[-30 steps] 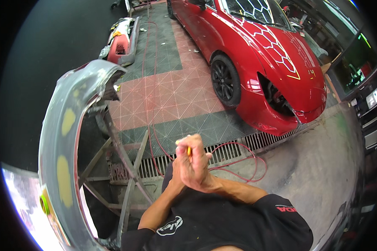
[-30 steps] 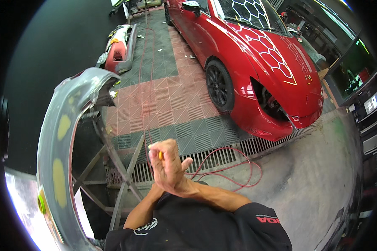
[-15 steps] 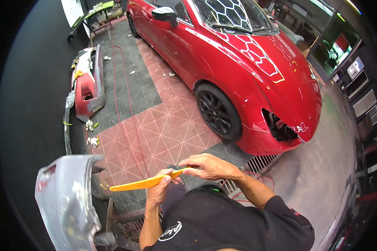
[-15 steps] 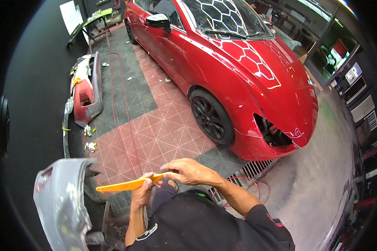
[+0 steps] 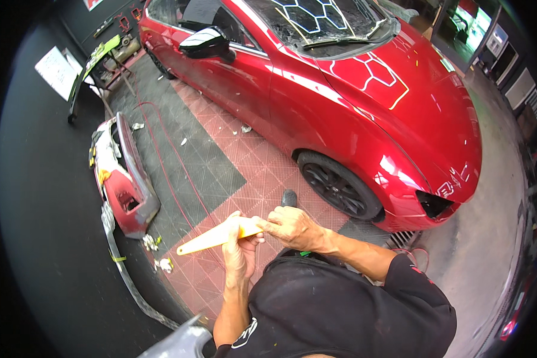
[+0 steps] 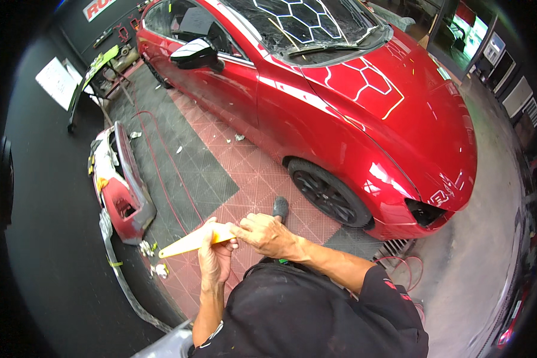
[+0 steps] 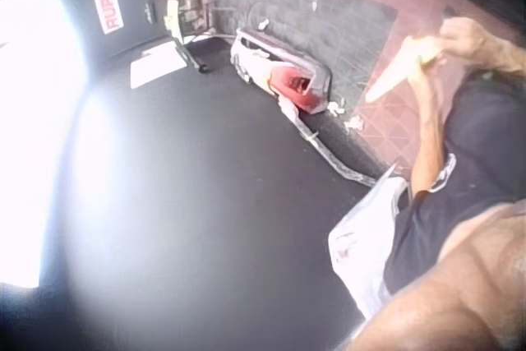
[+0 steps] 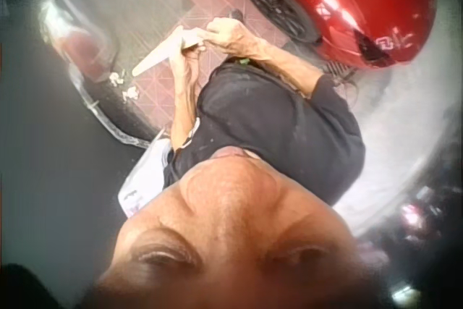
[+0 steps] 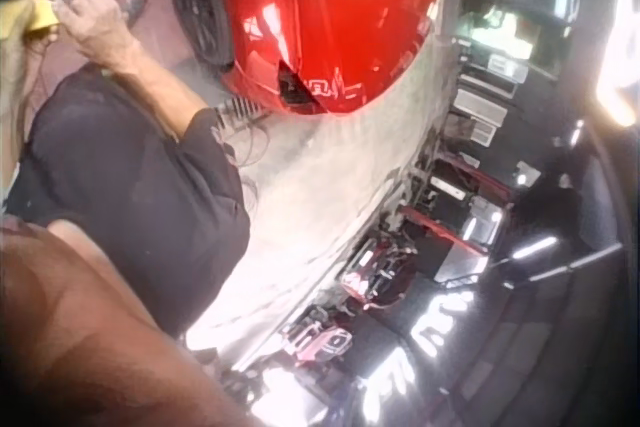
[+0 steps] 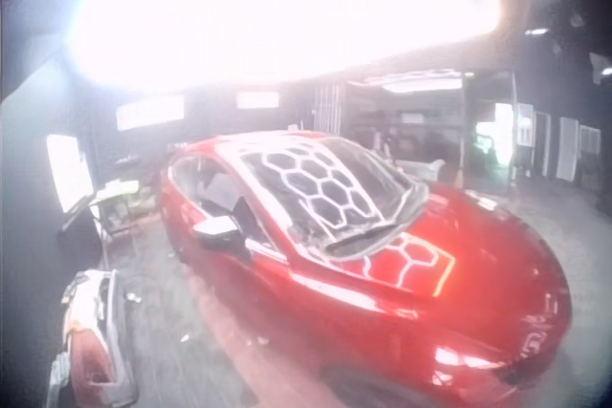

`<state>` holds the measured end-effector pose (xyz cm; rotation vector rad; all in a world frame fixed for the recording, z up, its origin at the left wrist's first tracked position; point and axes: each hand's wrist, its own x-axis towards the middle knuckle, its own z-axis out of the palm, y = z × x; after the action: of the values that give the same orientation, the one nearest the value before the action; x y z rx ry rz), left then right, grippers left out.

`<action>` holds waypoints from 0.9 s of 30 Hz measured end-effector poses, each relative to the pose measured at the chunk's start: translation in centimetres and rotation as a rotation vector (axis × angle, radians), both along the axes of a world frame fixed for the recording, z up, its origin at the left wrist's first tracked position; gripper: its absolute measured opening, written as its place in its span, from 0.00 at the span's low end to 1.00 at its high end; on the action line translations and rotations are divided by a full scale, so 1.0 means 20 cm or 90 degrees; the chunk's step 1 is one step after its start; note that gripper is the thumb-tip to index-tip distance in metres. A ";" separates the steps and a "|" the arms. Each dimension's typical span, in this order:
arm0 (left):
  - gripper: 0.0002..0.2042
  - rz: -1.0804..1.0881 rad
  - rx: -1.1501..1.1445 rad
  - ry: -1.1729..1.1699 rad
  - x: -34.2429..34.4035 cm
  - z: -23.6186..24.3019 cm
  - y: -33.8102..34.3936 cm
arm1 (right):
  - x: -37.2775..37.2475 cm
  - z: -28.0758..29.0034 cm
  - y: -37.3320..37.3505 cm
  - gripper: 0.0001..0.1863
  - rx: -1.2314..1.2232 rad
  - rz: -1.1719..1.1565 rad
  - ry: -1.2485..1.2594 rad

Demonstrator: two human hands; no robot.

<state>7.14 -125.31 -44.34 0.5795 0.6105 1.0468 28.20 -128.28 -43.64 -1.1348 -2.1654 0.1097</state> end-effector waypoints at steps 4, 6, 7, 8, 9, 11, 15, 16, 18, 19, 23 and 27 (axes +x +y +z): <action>0.24 -0.006 0.044 0.094 0.17 -0.02 0.66 | 0.35 -0.01 0.68 0.22 -0.040 -0.015 0.106; 0.27 -0.021 0.066 0.114 0.24 0.01 0.94 | 0.62 -0.02 1.07 0.17 0.046 -0.119 0.125; 0.28 -0.022 0.080 0.123 0.28 0.05 1.08 | 0.72 0.04 1.23 0.17 0.041 -0.238 0.142; 0.28 -0.024 0.094 0.132 0.32 0.09 1.22 | 0.84 0.09 1.40 0.17 0.040 -0.307 0.129; 0.29 -0.032 0.106 0.136 0.38 0.14 1.37 | 0.96 0.09 1.57 0.18 0.052 -0.385 0.148; 0.31 -0.043 0.136 0.138 0.51 0.20 1.61 | 1.20 0.12 1.85 0.17 0.061 -0.467 0.098; 0.31 -0.123 0.190 0.120 0.73 0.30 2.16 | 1.61 0.08 2.32 0.15 0.090 -0.558 0.071; 0.31 -0.141 0.208 0.133 0.77 0.31 2.31 | 1.66 0.04 2.43 0.15 0.058 -0.569 0.094; 0.31 -0.206 0.244 0.148 0.87 0.34 2.60 | 1.70 -0.01 2.57 0.17 -0.003 -0.556 0.130; 0.31 -0.234 0.269 0.153 0.93 0.38 2.74 | 1.70 -0.02 2.62 0.18 -0.034 -0.547 0.153; 0.31 -0.417 0.400 0.161 1.14 0.46 3.30 | 1.63 0.10 2.72 0.08 -0.102 -0.604 0.264; 0.26 -0.606 0.611 0.239 1.61 0.65 3.70 | 1.60 0.07 2.68 0.04 -0.048 -0.686 0.381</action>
<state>39.29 -51.34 -31.37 1.7272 0.0441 0.2421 60.20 -74.73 -42.15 -1.8625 -0.8672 0.0349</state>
